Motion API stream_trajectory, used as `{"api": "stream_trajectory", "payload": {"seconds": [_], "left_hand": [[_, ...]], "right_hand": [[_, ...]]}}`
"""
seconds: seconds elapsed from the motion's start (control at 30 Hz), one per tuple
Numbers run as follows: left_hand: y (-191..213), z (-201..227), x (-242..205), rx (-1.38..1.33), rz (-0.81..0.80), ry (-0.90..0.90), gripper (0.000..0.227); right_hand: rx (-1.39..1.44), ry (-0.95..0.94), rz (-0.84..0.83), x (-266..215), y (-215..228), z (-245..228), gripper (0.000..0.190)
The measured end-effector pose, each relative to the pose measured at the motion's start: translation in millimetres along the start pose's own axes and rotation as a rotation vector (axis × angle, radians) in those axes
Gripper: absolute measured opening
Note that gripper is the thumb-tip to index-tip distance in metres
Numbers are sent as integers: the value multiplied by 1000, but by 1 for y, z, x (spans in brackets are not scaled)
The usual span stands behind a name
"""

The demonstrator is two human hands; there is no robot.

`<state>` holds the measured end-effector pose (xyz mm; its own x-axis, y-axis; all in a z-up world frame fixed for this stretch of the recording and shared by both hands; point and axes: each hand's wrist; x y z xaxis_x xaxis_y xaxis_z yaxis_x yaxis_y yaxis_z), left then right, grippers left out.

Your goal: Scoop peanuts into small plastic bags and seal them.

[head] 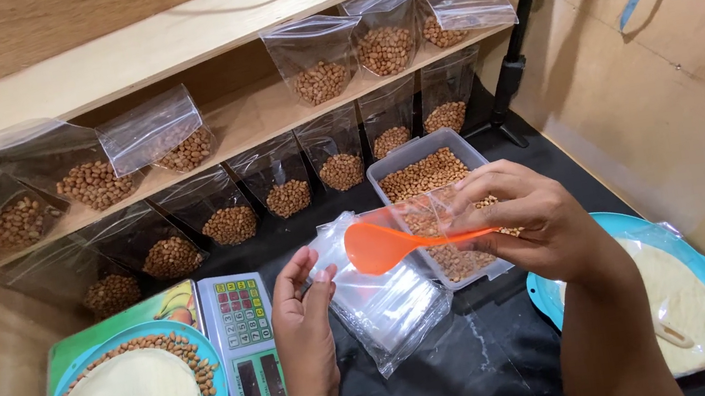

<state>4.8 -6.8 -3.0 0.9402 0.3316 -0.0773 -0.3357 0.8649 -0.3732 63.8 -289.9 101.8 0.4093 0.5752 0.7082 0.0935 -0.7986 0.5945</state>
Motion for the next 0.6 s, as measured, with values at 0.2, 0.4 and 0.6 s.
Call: {"api": "stream_trajectory", "payload": {"seconds": [0.2,0.4,0.6], "left_hand": [[-18,14,-19,300,118,-181,55],[-43,39,-60,715,116,-581,76],[-49,33,-82,894,72,-689,102]], "right_hand": [[0,-17,70,-10,12,5,24],[39,7,164,-13,24,-2,27],[112,4,253,-14,26,1,27]]}}
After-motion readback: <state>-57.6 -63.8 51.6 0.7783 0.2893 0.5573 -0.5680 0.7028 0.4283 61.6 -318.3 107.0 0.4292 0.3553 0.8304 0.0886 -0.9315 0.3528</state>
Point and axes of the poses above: each hand's wrist, its own x-axis towards the middle knuckle, its own y-axis out of the back of the hand, z = x × y, and after that the axes turned 6 degrees about y, right-handed
